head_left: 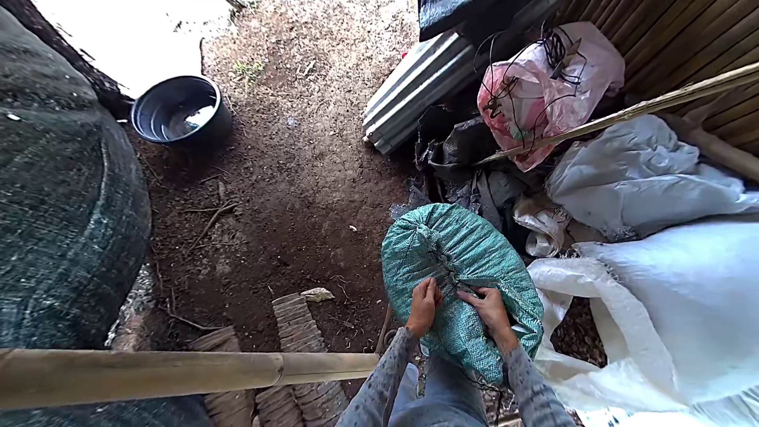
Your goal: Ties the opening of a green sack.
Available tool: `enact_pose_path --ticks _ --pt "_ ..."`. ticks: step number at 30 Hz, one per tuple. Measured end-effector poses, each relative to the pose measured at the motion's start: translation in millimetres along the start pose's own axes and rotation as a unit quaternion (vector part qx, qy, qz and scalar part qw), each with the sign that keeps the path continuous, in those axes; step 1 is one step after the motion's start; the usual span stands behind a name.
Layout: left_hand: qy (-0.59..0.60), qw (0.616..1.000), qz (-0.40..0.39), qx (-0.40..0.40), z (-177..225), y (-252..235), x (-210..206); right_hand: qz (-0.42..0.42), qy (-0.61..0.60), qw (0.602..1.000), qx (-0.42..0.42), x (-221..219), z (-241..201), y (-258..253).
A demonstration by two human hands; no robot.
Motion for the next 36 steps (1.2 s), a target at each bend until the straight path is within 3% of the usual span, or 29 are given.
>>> enact_pose_path --ticks 4,9,11,14,18,22,26,28,33,36 --pt "-0.027 0.999 -0.002 -0.028 -6 1 0 -0.023 -0.041 0.998 -0.032 1 -2 -1" --pt "-0.033 0.999 -0.01 -0.023 -7 1 0 -0.085 0.137 0.986 0.041 13 -11 -12" --pt "-0.027 0.999 -0.011 -0.023 -8 0 0 -0.092 0.157 0.982 0.057 16 -10 -13" --pt "-0.022 0.999 -0.011 -0.029 -10 0 1 -0.093 0.136 0.985 0.059 19 -9 -11" --pt "-0.013 0.999 -0.012 -0.029 -10 0 1 -0.094 0.047 0.994 -0.007 17 -11 -10" --pt "-0.025 0.999 -0.01 -0.026 -9 1 1 -0.162 0.038 0.986 -0.022 17 -15 -14" --pt "-0.031 0.999 -0.007 -0.021 -10 2 0 -0.257 0.139 0.956 0.023 19 -22 -20" --pt "-0.027 0.999 -0.005 -0.019 -11 2 1 -0.263 0.175 0.948 0.037 17 -23 -22" --pt "-0.042 0.999 0.001 -0.023 -8 2 1 -0.255 0.133 0.956 0.066 23 -14 -20" --pt "-0.079 0.997 0.011 -0.011 -4 2 -2 -0.258 0.243 0.927 0.12 28 -16 -17"
Point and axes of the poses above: each hand's wrist, its own y-axis away from the middle knuckle, its own x-axis out of the back of the hand, z = x × y, the point moved 1 cm from there along -y, towards the middle knuckle, and after that the axes turned 14 degrees about y, right-handed, at the moved point
